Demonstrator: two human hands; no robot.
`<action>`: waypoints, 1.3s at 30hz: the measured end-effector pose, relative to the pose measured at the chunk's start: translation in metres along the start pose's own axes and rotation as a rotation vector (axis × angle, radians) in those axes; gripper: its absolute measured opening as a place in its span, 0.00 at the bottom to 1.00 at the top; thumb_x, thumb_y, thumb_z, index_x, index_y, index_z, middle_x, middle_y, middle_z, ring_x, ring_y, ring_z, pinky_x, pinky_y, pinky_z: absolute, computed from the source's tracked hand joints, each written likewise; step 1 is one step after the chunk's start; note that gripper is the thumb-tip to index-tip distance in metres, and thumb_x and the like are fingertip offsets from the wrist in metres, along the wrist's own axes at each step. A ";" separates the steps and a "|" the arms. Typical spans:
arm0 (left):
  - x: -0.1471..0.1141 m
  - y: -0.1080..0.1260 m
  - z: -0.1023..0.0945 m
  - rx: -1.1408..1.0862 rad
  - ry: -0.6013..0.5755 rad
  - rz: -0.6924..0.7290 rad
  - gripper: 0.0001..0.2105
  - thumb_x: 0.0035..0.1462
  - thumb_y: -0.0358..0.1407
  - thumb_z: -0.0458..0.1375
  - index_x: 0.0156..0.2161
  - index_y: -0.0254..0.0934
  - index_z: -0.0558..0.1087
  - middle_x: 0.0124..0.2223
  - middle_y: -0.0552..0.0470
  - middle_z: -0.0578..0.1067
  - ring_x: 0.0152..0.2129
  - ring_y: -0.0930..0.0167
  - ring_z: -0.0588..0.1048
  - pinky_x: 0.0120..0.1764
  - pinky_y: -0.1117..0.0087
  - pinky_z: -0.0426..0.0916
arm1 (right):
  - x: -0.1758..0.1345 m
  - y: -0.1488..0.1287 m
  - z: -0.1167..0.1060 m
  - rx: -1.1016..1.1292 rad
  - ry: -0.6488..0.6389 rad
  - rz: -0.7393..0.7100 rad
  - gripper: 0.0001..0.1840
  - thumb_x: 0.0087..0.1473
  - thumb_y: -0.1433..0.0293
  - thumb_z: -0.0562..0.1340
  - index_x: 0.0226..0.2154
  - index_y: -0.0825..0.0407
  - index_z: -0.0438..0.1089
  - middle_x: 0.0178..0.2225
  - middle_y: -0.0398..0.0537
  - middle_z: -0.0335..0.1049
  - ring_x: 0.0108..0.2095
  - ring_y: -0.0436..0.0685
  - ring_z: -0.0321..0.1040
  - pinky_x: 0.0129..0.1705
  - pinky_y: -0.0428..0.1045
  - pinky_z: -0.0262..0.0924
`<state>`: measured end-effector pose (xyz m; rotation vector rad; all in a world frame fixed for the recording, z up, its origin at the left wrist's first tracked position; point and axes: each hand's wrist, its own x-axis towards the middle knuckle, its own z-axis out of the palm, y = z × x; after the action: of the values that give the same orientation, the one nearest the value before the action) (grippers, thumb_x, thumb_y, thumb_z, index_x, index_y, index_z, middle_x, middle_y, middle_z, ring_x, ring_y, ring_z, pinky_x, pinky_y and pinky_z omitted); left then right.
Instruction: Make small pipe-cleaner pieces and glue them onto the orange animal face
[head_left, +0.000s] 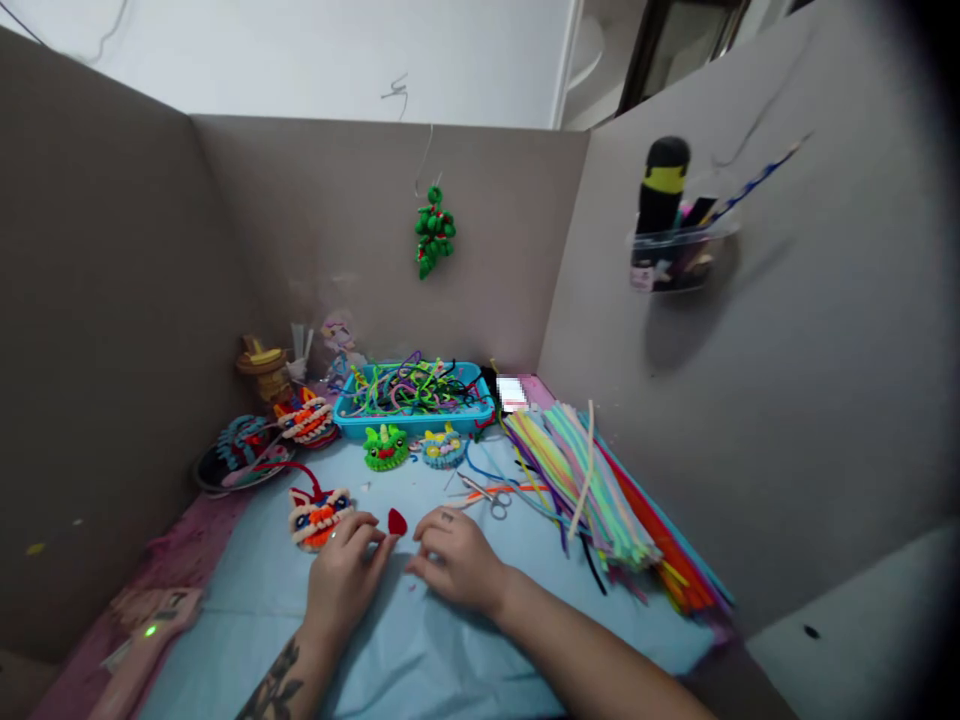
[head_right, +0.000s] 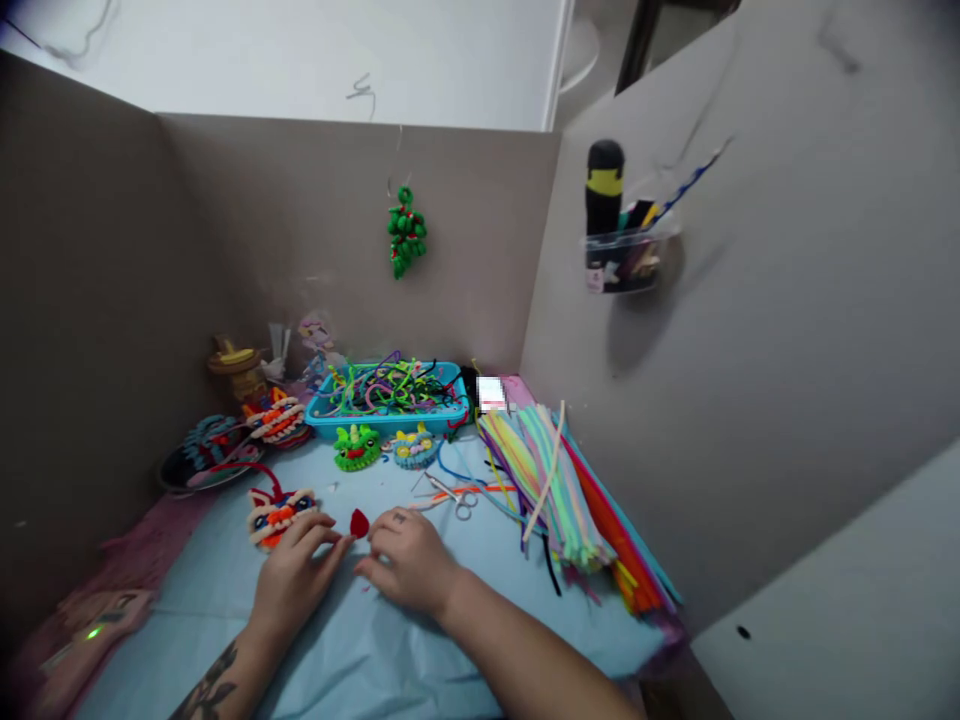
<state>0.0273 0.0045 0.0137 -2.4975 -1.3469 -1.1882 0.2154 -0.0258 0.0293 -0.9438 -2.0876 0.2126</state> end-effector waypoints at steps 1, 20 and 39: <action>0.001 0.002 -0.002 -0.003 -0.006 0.011 0.08 0.53 0.37 0.55 0.25 0.37 0.69 0.35 0.49 0.71 0.33 0.70 0.71 0.38 0.71 0.66 | -0.004 -0.008 -0.007 0.008 0.004 -0.033 0.11 0.50 0.66 0.59 0.21 0.52 0.65 0.30 0.47 0.69 0.32 0.51 0.63 0.38 0.48 0.57; 0.004 0.008 -0.007 0.011 -0.101 0.097 0.11 0.55 0.37 0.52 0.24 0.37 0.69 0.31 0.51 0.72 0.28 0.74 0.71 0.34 0.76 0.64 | -0.055 0.035 -0.171 -0.746 0.015 0.877 0.26 0.49 0.55 0.57 0.51 0.45 0.64 0.45 0.61 0.65 0.47 0.71 0.57 0.43 0.64 0.49; 0.022 0.064 -0.007 -0.717 -0.089 -0.489 0.12 0.49 0.43 0.57 0.31 0.35 0.73 0.31 0.49 0.73 0.24 0.72 0.69 0.24 0.74 0.63 | -0.048 -0.026 -0.099 -0.013 0.239 0.387 0.19 0.50 0.76 0.51 0.42 0.51 0.70 0.43 0.52 0.69 0.45 0.57 0.65 0.47 0.53 0.60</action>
<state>0.0776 -0.0225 0.0514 -2.7488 -1.9004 -1.9771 0.2925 -0.0931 0.0760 -1.3097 -1.6790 0.2703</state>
